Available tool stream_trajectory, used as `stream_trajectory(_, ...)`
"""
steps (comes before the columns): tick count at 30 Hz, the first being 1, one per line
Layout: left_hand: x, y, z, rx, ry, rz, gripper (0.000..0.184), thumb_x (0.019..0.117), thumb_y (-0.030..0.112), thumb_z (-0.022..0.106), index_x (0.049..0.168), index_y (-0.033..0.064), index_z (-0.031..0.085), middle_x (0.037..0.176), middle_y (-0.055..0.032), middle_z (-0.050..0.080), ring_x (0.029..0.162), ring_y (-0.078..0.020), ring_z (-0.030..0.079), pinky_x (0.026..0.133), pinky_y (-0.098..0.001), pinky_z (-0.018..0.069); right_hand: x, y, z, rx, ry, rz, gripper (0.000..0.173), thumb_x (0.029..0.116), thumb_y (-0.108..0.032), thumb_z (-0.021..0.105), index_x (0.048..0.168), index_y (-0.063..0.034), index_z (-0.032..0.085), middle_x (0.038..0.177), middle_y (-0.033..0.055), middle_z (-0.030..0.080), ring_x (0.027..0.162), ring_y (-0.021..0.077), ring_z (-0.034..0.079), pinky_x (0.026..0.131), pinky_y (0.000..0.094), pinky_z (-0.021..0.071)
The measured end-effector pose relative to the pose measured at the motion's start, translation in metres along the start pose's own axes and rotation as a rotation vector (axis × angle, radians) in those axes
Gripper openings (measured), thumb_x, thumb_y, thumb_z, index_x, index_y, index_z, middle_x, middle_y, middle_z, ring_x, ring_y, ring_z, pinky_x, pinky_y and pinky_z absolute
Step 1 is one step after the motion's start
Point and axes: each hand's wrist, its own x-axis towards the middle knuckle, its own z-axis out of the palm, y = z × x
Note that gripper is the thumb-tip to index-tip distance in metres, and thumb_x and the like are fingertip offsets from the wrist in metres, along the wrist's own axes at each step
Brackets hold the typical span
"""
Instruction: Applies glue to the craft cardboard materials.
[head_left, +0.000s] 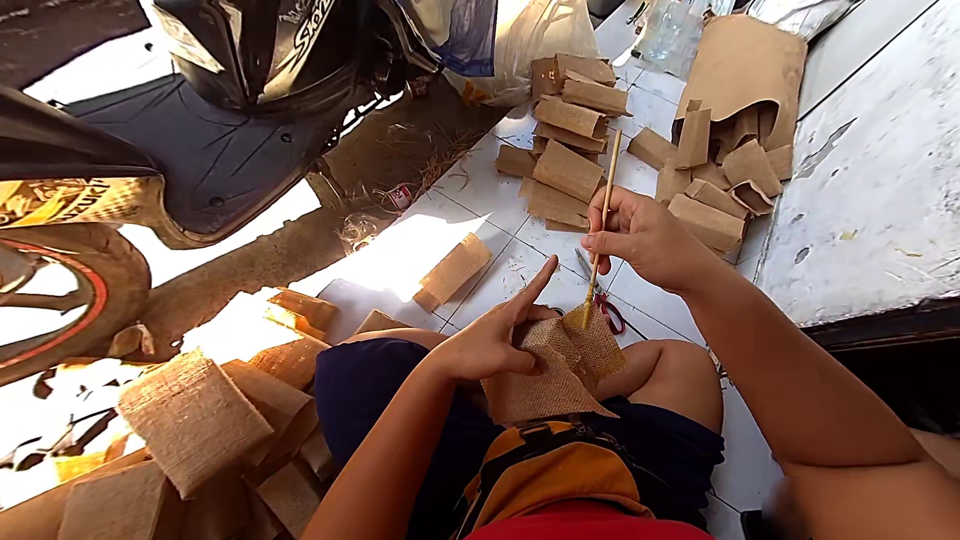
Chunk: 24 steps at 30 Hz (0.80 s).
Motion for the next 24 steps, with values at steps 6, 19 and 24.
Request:
stream_trajectory(6,-0.004,-0.005,-0.006,-0.046,0.0,0.081,0.121,0.0759,0.008,0.073,0.164,0.0313,-0.007,0.116,0.0017,0.07,0.097,-0.0086,0.07,0.084,-0.028,0.0609,-0.023,0.018,-0.005,0.117,0.173,-0.15,0.015,0.0984,-0.002,0.06,0.101,-0.0127,0.051,0.081,-0.0037,0.066,0.068,0.0073,0.068,0.068,0.0251,0.062)
stream_trajectory(19,-0.004,-0.02,-0.009,-0.22,-0.021,0.198,0.121,0.0794,0.015,0.074,0.162,0.0346,-0.012,0.136,-0.0001,0.061,0.108,-0.0101,0.068,0.09,-0.0285,0.059,-0.077,0.067,0.026,0.287,0.499,-0.511,0.021,0.0875,-0.003,0.077,0.098,-0.0192,0.068,0.091,0.0008,0.076,0.089,0.0197,0.077,0.09,0.0414,0.0637)
stream_trajectory(24,-0.003,-0.021,-0.009,-0.223,-0.031,0.213,0.121,0.0808,0.015,0.075,0.162,0.0346,-0.012,0.136,0.0004,0.062,0.108,-0.0102,0.068,0.091,-0.0289,0.059,-0.077,0.065,0.023,0.274,0.573,-0.587,0.022,0.0884,-0.002,0.076,0.098,-0.0198,0.067,0.093,0.0008,0.076,0.09,0.0207,0.077,0.092,0.043,0.0629)
